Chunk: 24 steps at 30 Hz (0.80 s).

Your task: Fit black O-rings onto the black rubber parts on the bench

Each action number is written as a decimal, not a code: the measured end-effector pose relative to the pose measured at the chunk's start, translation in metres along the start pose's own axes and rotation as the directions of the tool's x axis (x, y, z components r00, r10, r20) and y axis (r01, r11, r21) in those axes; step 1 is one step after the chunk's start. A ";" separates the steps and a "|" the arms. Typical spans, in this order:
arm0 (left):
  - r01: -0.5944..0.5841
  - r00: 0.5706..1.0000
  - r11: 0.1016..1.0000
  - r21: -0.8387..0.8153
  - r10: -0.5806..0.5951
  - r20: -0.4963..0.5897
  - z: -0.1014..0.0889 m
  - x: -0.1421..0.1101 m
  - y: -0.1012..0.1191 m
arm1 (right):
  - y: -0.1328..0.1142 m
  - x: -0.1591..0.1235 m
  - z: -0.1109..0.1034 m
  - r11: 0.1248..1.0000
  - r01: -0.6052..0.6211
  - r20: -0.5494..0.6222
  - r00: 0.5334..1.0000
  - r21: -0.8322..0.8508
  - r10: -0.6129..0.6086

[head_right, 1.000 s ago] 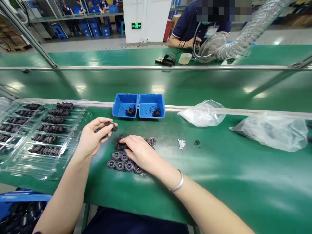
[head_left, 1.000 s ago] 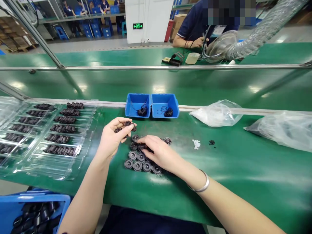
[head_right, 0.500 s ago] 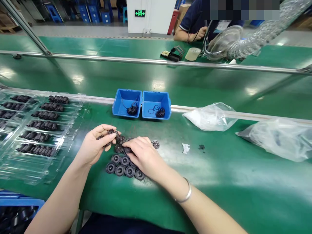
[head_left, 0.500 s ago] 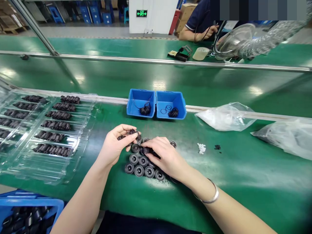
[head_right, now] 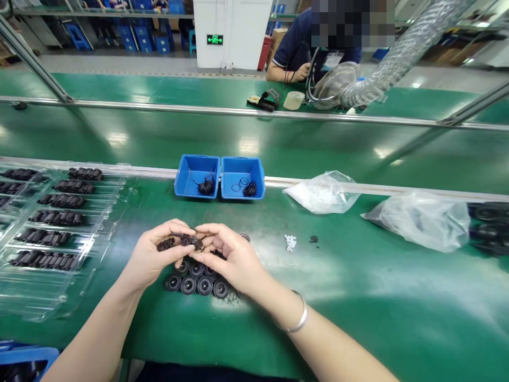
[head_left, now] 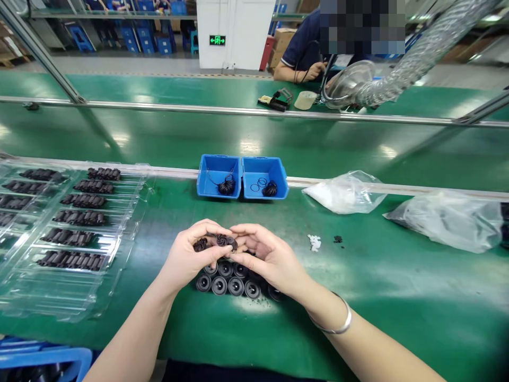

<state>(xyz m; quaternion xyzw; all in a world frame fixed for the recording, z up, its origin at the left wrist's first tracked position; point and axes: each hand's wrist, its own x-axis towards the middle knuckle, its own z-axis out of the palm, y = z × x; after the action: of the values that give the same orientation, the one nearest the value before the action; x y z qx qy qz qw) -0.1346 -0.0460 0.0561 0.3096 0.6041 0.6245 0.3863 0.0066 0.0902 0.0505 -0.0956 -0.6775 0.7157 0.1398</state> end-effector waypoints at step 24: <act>0.085 0.979 0.989 0.119 -0.060 -0.195 0.000 0.002 -0.003 | 0.009 -0.010 -0.024 0.649 0.237 0.194 0.971 -0.723 -0.138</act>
<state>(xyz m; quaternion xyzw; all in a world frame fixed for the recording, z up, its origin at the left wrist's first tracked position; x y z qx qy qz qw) -0.1352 -0.0438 0.0530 0.2500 0.6876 0.5971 0.3288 0.0234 0.1086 0.0393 -0.0298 -0.9227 0.3650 0.1208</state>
